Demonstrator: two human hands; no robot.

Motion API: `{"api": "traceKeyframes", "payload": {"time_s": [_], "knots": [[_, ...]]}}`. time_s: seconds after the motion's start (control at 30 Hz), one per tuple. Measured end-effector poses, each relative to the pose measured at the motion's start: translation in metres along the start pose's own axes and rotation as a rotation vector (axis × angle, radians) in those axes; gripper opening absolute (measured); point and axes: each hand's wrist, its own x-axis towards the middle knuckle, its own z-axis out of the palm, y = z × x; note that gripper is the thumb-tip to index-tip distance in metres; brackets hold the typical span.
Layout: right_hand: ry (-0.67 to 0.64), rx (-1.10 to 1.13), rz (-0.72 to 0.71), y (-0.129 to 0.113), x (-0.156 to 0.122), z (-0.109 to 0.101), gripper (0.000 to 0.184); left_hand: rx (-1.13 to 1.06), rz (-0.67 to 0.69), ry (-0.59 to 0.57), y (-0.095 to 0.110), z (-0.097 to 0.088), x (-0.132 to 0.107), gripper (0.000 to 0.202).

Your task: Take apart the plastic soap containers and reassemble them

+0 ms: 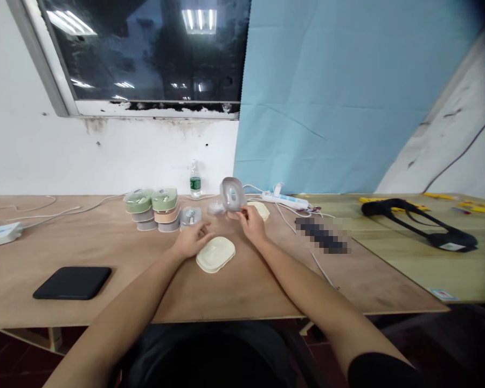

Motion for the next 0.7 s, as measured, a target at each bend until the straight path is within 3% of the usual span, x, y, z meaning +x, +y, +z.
{"api": "traceKeyframes", "payload": {"time_s": [0.07, 0.2, 0.47, 0.7], "knots": [[0.039, -0.025, 0.054, 0.014, 0.003, -0.001, 0.031, 0.107, 0.067, -0.063, 0.003, 0.0, -0.002, 0.043], [0.041, -0.102, 0.119, 0.034, 0.005, 0.002, 0.033, 0.15, 0.082, -0.079, 0.005, 0.001, -0.002, 0.04], [0.033, -0.172, 0.148, 0.04, 0.018, 0.025, 0.036, 0.128, 0.051, -0.13, 0.002, 0.004, -0.002, 0.036], [-0.014, -0.223, 0.128, 0.046, 0.024, 0.025, 0.033, 0.102, 0.028, -0.13, 0.002, 0.005, -0.002, 0.038]]}}
